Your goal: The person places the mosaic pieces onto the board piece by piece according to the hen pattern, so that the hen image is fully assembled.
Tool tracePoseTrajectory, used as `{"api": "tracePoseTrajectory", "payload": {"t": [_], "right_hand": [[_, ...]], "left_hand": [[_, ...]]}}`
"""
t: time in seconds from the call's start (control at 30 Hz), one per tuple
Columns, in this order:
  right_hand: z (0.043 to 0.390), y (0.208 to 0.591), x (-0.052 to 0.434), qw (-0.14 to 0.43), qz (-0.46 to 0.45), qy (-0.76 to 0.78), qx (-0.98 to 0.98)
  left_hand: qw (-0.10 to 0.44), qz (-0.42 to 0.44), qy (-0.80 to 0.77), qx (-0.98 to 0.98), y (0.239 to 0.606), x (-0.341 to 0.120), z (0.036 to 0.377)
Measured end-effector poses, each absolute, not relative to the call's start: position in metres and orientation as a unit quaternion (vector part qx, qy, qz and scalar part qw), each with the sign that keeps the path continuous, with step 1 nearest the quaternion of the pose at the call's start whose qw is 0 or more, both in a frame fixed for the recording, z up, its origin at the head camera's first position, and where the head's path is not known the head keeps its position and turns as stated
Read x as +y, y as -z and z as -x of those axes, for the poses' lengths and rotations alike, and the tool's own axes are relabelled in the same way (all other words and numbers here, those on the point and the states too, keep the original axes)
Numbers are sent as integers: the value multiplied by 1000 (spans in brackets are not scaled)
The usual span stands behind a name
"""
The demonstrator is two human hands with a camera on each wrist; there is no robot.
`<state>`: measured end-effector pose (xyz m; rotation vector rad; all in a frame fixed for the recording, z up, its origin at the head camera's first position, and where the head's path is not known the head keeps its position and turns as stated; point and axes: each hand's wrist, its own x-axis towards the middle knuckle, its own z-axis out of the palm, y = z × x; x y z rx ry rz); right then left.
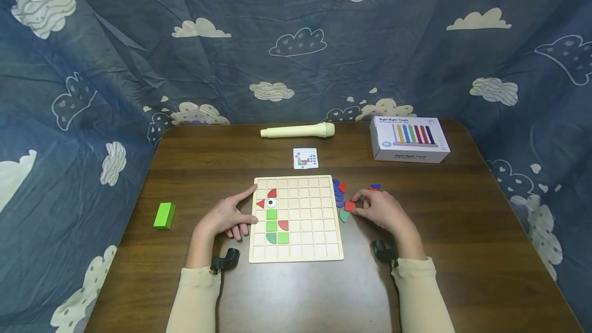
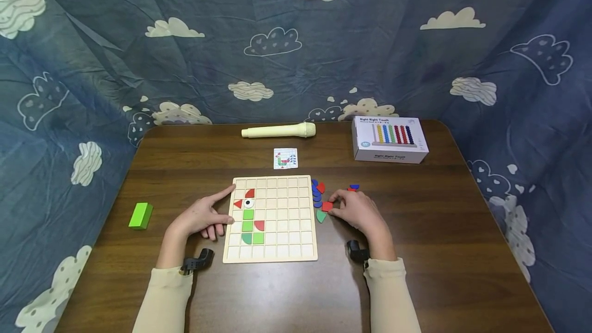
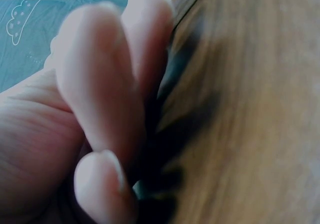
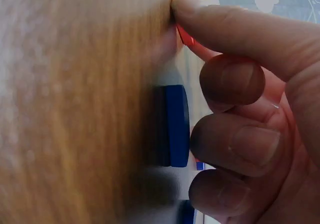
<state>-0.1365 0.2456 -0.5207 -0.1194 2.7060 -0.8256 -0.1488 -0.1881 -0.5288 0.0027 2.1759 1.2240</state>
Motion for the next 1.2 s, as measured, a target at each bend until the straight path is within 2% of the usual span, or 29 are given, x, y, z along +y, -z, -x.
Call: {"api": "tracePoseTrajectory", "payload": {"t": [0.37, 0.57, 0.7, 0.87, 1.2], "right_hand": [[130, 504, 231, 108, 44, 298, 947], [118, 496, 186, 61, 120, 312, 940], [111, 498, 152, 68, 162, 294, 940], [103, 504, 122, 92, 171, 266, 944], [99, 517, 108, 90, 157, 234, 955]], "left_hand": [[318, 1, -463, 828, 529, -188, 149], [316, 1, -462, 828, 529, -189, 149], [315, 1, -463, 828, 530, -189, 150], [315, 0, -461, 830, 530, -188, 150], [316, 1, -458, 831, 529, -187, 149]]}}
